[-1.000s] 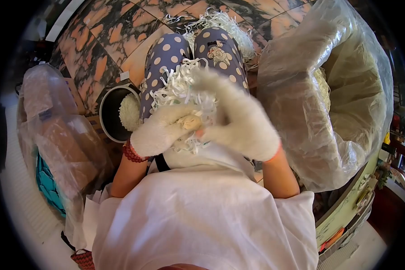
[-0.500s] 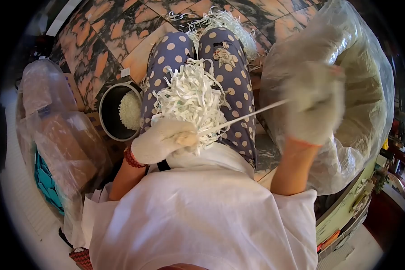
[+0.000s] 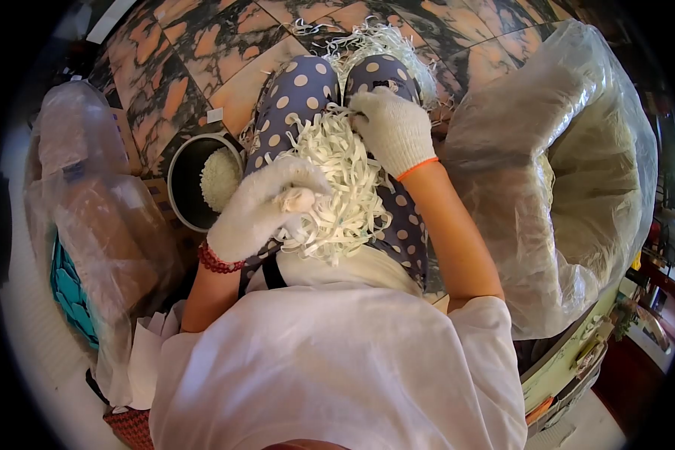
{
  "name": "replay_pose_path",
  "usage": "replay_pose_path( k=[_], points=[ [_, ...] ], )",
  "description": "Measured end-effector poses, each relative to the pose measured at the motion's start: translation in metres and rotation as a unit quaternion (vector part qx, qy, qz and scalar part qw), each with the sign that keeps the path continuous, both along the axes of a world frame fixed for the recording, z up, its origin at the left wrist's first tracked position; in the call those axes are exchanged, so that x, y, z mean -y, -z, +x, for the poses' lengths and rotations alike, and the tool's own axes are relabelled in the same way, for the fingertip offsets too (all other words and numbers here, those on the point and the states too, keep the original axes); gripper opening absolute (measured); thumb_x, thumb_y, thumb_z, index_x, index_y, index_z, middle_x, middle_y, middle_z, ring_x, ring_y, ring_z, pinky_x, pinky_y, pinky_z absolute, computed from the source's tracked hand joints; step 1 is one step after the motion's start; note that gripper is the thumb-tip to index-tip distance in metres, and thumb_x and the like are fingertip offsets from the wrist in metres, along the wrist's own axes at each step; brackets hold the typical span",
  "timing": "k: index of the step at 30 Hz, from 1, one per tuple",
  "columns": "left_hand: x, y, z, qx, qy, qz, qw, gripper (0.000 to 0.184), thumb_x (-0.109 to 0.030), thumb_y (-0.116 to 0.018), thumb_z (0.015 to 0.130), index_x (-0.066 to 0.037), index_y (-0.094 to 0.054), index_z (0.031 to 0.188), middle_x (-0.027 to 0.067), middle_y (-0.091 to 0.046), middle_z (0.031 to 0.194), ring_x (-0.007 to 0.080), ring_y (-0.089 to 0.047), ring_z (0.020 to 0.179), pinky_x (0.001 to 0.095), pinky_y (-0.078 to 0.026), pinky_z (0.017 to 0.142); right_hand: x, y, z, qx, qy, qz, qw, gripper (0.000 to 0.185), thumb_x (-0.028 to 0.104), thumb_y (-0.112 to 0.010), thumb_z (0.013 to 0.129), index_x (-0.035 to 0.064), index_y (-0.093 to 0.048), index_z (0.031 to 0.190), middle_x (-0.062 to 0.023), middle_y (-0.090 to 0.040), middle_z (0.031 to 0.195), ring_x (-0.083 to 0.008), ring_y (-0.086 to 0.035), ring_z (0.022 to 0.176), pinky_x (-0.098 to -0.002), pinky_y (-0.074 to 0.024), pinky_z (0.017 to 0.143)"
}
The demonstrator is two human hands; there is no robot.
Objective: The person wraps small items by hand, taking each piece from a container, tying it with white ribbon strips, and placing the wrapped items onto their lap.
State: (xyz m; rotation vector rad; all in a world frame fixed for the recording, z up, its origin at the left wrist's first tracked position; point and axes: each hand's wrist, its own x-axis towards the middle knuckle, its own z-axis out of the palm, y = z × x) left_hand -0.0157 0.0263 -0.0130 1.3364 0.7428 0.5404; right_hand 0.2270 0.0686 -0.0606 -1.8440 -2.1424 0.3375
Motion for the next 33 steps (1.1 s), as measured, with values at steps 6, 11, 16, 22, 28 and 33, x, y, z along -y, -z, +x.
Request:
replay_pose_path(
  k=[6, 11, 16, 22, 28, 33],
  points=[
    [-0.022, -0.007, 0.020, -0.072, -0.072, 0.145, 0.984, 0.047, -0.021, -0.074, 0.090, -0.007, -0.060, 0.132, -0.0018, -0.058, 0.097, 0.0078, -0.049, 0.081, 0.0218, -0.046, 0.072, 0.025, -0.067, 0.005, -0.214, -0.034, -0.009, 0.976, 0.015, 0.010, -0.067, 0.085, 0.0039, -0.072, 0.098, -0.0137, -0.063, 0.084, -0.0280, -0.066, 0.080, -0.0370, -0.0525, 0.072],
    [-0.026, -0.011, 0.050, -0.087, 0.009, 0.245, 0.965, 0.039, -0.021, -0.076, 0.088, -0.003, -0.062, 0.120, 0.0102, -0.061, 0.099, 0.0213, -0.059, 0.084, 0.0336, -0.049, 0.080, 0.053, -0.096, 0.004, -0.341, -0.053, -0.008, 0.938, 0.015, 0.002, -0.069, 0.085, -0.0004, -0.070, 0.100, -0.0084, -0.065, 0.084, -0.0168, -0.065, 0.076, -0.0284, -0.0523, 0.067],
    [-0.017, -0.015, 0.049, -0.082, 0.052, 0.283, 0.954, 0.024, -0.023, -0.059, 0.098, -0.005, -0.070, 0.087, 0.0143, -0.061, 0.085, 0.0338, -0.061, 0.081, 0.0423, -0.049, 0.072, 0.069, -0.112, 0.023, -0.718, 0.026, -0.155, 0.678, 0.012, 0.013, -0.056, 0.096, 0.0017, -0.062, 0.096, -0.0068, -0.063, 0.087, -0.0108, -0.059, 0.068, -0.0248, -0.0494, 0.054],
    [-0.004, -0.010, 0.028, -0.028, 0.086, 0.256, 0.962, 0.020, -0.016, -0.055, 0.095, -0.004, -0.055, 0.079, 0.0122, -0.058, 0.078, 0.0319, -0.060, 0.077, 0.0388, -0.048, 0.071, 0.073, -0.122, 0.085, -0.833, -0.052, -0.002, 0.551, 0.021, 0.019, -0.041, 0.104, 0.0059, -0.057, 0.102, -0.0035, -0.056, 0.081, -0.0095, -0.051, 0.062, -0.0235, -0.0467, 0.057],
    [0.000, 0.009, 0.005, -0.028, 0.141, 0.147, 0.979, 0.017, -0.015, -0.059, 0.097, -0.003, -0.059, 0.085, 0.0100, -0.057, 0.077, 0.0243, -0.058, 0.074, 0.0337, -0.047, 0.071, 0.085, -0.171, 0.224, -0.631, 0.169, 0.238, 0.719, 0.028, 0.011, -0.045, 0.101, 0.0123, -0.045, 0.073, 0.0023, -0.038, 0.066, -0.0107, -0.034, 0.056, -0.0275, -0.0325, 0.052],
    [0.005, 0.013, 0.010, -0.011, 0.116, 0.093, 0.989, 0.010, -0.009, -0.060, 0.098, -0.001, -0.066, 0.098, 0.0067, -0.062, 0.081, 0.0186, -0.057, 0.074, 0.0297, -0.048, 0.073, 0.125, -0.188, 0.276, -0.740, 0.104, 0.234, 0.622, 0.027, 0.016, -0.047, 0.104, 0.0101, -0.052, 0.078, 0.0023, -0.036, 0.065, -0.0109, -0.030, 0.058, -0.0275, -0.0295, 0.053]
  ],
)
